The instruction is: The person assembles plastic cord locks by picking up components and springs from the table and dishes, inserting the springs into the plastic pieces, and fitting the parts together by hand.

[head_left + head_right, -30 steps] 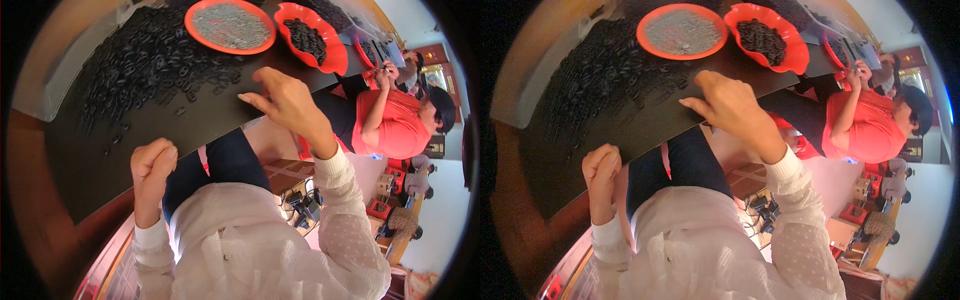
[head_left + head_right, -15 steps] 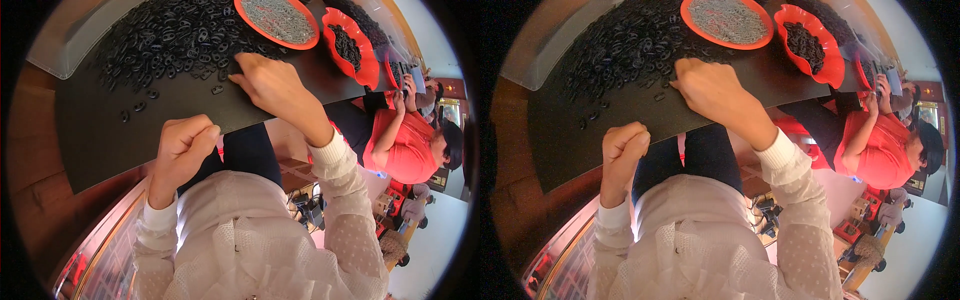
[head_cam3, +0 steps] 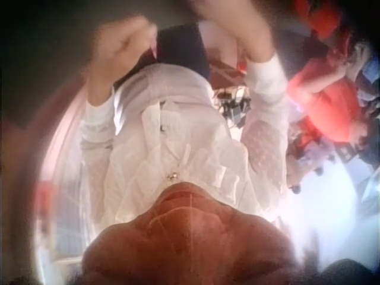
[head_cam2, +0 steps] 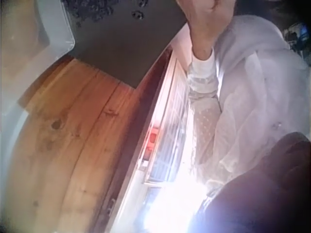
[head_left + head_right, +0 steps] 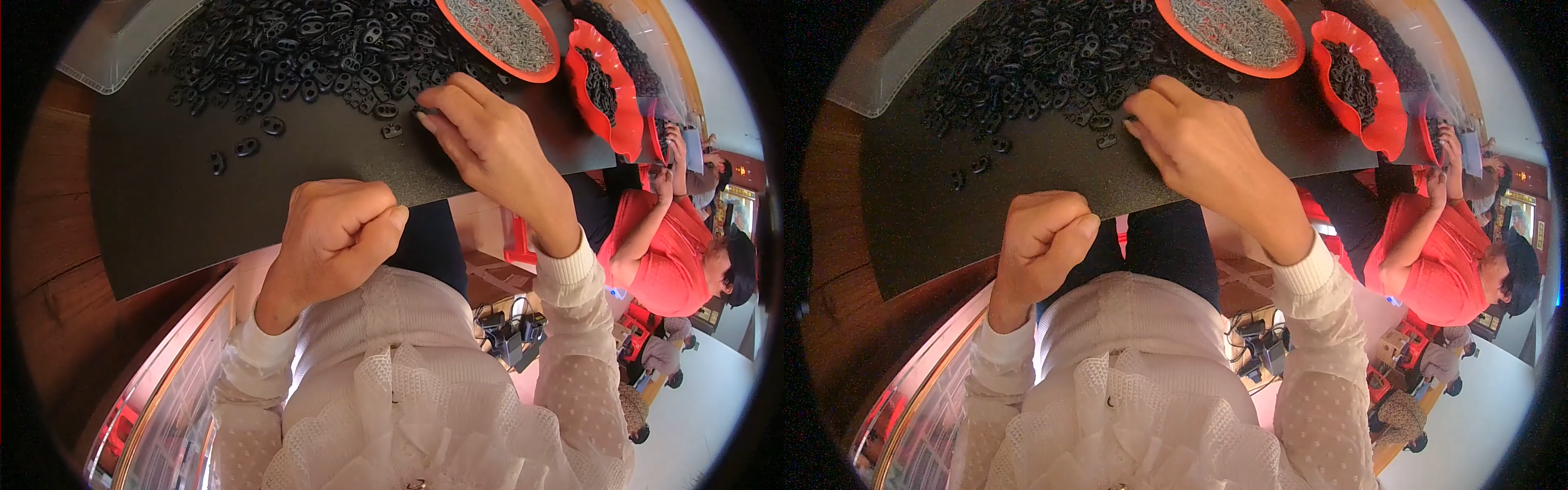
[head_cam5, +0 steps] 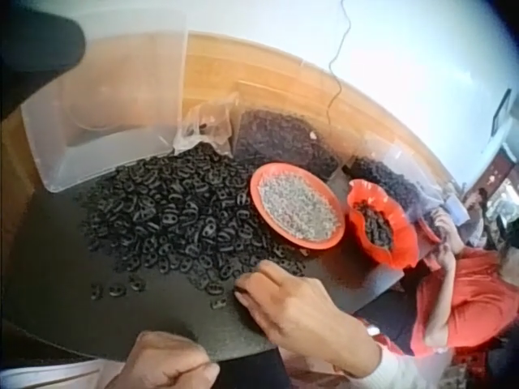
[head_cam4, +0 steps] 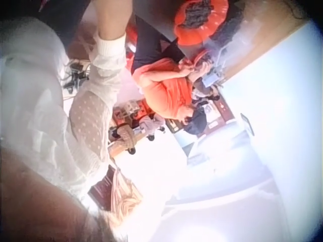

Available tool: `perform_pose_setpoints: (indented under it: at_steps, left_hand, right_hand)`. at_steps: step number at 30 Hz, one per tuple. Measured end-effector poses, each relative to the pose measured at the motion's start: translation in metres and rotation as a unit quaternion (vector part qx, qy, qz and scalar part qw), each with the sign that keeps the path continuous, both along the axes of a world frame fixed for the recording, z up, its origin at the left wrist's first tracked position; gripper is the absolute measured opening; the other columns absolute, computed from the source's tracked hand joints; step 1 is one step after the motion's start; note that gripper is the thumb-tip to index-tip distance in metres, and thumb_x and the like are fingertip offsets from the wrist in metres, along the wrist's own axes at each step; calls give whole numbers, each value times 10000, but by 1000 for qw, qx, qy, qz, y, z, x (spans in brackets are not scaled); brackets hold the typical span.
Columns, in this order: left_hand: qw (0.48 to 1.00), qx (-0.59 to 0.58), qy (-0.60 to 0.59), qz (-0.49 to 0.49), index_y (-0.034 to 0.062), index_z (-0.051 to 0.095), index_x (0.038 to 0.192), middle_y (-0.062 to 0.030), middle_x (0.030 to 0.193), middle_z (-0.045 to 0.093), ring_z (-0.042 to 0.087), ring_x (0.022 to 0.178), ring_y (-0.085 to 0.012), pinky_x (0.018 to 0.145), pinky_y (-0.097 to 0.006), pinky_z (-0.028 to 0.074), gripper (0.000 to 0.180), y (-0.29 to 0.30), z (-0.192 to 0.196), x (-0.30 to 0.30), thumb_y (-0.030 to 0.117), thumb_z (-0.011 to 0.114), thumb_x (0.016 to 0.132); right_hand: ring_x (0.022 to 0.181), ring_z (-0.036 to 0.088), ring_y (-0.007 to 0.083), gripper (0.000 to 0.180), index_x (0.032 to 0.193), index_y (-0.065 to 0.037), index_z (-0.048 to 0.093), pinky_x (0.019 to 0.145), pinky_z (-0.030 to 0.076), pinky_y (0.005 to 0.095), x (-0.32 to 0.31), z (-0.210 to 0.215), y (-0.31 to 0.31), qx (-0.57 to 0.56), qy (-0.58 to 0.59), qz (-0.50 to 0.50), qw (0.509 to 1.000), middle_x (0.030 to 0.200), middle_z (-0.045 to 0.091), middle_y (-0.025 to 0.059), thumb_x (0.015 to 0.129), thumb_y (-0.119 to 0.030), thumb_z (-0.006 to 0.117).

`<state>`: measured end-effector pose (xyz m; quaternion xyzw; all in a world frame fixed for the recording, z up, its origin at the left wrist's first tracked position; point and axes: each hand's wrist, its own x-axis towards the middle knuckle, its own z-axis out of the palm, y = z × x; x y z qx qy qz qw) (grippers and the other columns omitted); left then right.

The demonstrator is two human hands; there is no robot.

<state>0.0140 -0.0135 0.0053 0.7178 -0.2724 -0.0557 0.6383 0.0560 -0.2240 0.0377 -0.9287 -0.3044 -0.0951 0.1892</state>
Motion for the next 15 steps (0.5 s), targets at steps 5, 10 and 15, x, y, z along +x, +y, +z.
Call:
perform_pose_setpoints:
  at_steps: [5, 10, 15]
  left_hand:
    - [1000, -2, -2, 18, 23, 377, 574, -106, 496, 349, 347, 418, -246, 428, -356, 280, 298, 1, -2, -3, 55, 587, 783]
    - [1000, 7, -5, 12, 31, 359, 571, -107, 494, 339, 342, 413, -255, 426, -364, 280, 311, 1, 0, -3, 57, 587, 781]
    - [1000, 17, -16, 9, 35, 351, 569, -107, 494, 339, 351, 412, -259, 426, -367, 285, 316, 3, -5, -3, 61, 583, 782]
  right_hand:
    - [704, 592, 353, 165, 970, -45, 564, 564, 476, 426, 14, -10, 25, -46, -2, 19, 999, 865, 552, 120, 826, -99, 623]
    - [711, 584, 333, 217, 1029, -53, 583, 562, 460, 399, 14, -9, 14, -70, -34, -15, 997, 881, 550, 105, 819, -60, 637]
    - [700, 595, 326, 212, 1003, -56, 585, 553, 473, 403, -3, -4, 3, -47, -31, -14, 998, 863, 550, 101, 795, -69, 625]
